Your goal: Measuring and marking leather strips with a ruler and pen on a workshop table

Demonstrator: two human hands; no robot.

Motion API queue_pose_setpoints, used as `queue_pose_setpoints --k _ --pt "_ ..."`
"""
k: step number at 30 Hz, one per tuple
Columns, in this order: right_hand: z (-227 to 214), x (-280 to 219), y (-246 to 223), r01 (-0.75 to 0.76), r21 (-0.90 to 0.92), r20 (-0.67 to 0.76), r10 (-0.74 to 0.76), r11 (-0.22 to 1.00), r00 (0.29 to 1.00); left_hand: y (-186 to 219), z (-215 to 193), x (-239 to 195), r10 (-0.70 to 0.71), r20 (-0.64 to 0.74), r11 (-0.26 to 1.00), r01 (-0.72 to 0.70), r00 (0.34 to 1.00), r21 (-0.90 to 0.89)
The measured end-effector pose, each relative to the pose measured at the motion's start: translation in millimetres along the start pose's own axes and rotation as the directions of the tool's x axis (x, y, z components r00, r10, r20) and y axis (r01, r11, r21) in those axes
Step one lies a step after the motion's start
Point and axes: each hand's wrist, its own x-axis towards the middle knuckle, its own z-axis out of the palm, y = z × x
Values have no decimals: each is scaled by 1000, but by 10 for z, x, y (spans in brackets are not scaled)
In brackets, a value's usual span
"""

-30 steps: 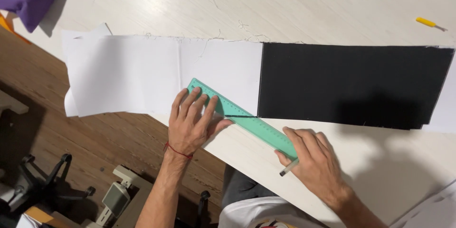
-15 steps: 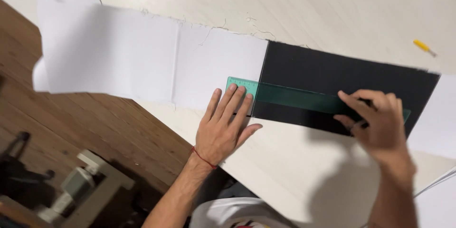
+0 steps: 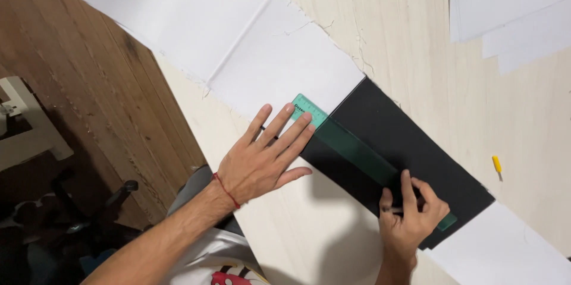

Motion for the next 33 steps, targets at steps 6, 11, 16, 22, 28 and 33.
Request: queue_pose_setpoints --k 6,11,16,22,28,33 --pt "118 -108 158 7 -11 -48 -7 1000 999 -4 0 52 -2 -36 1000 2 999 -4" --pt "89 -89 132 19 -21 -65 -20 1000 998 7 -3 43 14 -18 1000 -14 1000 -1" --pt "114 -107 141 20 -22 -91 -22 1000 996 -4 24 47 27 -8 999 -27 1000 29" --pt "106 -136 168 -5 24 -75 7 1000 997 -6 16 46 30 -28 999 -30 999 12" --pt "69 -106 118 -39 55 -49 42 998 998 -11 20 46 28 -36 1000 -28 999 4" --pt "-90 -66 107 -80 145 -122 98 986 988 -21 5 45 30 -34 1000 -30 999 0"
